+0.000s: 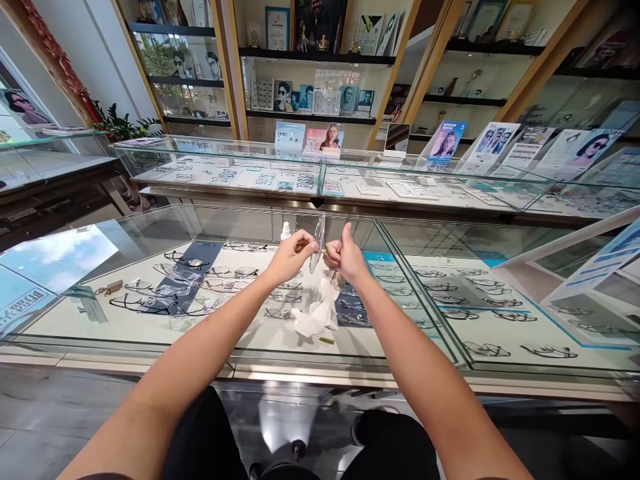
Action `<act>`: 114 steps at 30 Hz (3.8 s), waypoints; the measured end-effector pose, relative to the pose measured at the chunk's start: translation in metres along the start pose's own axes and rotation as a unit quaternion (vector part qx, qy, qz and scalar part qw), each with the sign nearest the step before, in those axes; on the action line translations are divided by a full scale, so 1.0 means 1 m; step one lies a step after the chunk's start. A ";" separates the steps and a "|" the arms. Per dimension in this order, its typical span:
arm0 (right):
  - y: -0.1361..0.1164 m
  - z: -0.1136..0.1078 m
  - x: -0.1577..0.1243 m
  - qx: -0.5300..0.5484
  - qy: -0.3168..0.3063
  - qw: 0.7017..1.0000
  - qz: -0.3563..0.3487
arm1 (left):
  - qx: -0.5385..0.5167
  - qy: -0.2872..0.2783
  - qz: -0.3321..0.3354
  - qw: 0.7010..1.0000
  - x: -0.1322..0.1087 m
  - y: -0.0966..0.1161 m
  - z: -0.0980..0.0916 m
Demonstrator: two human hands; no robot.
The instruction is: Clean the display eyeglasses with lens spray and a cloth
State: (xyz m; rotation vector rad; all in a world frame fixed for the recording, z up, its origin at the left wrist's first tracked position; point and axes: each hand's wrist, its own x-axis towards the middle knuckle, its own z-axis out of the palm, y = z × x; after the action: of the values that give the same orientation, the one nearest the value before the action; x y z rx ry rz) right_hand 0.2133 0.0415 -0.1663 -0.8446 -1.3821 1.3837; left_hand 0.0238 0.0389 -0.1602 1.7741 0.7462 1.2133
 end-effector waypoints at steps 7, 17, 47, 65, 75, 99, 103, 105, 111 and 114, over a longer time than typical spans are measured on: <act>-0.008 0.007 -0.005 -0.009 0.067 0.997 -0.031 | -0.036 0.006 0.010 0.999 0.004 -0.006 -0.002; -0.011 0.008 -0.008 -0.058 0.086 0.994 -0.043 | -0.037 0.016 0.000 0.999 0.006 -0.002 -0.007; -0.014 -0.006 -0.001 -0.027 0.152 0.986 -0.059 | -0.056 0.090 -0.008 0.994 0.010 -0.003 -0.010; -0.001 0.004 0.001 0.021 0.207 0.978 0.008 | 0.002 0.273 0.042 0.961 0.007 -0.005 -0.012; 0.003 0.018 -0.001 0.056 0.264 0.963 0.005 | -0.086 0.286 -0.010 0.954 0.011 -0.018 -0.010; -0.011 0.038 -0.026 -0.318 0.129 0.934 -0.097 | 0.212 0.249 0.200 0.924 -0.002 -0.003 -0.005; -0.016 0.032 -0.025 -0.311 0.187 0.926 -0.103 | 0.219 0.240 0.201 0.924 -0.002 -0.003 -0.006; -0.016 0.030 -0.025 -0.304 0.181 0.928 -0.116 | 0.218 0.238 0.201 0.925 -0.002 -0.002 -0.006; -0.010 0.036 -0.026 -0.309 0.087 0.940 -0.120 | 0.206 0.223 0.210 0.929 -0.002 -0.001 -0.005; -0.011 0.033 -0.024 -0.311 0.139 0.934 -0.111 | 0.204 0.195 0.217 0.935 -0.002 -0.001 -0.004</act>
State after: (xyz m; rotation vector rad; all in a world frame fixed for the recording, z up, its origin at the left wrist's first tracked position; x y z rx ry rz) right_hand 0.1908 0.0078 -0.1554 -1.1935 -1.6479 0.6137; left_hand 0.0188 0.0387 -0.1608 2.1375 0.9108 1.8513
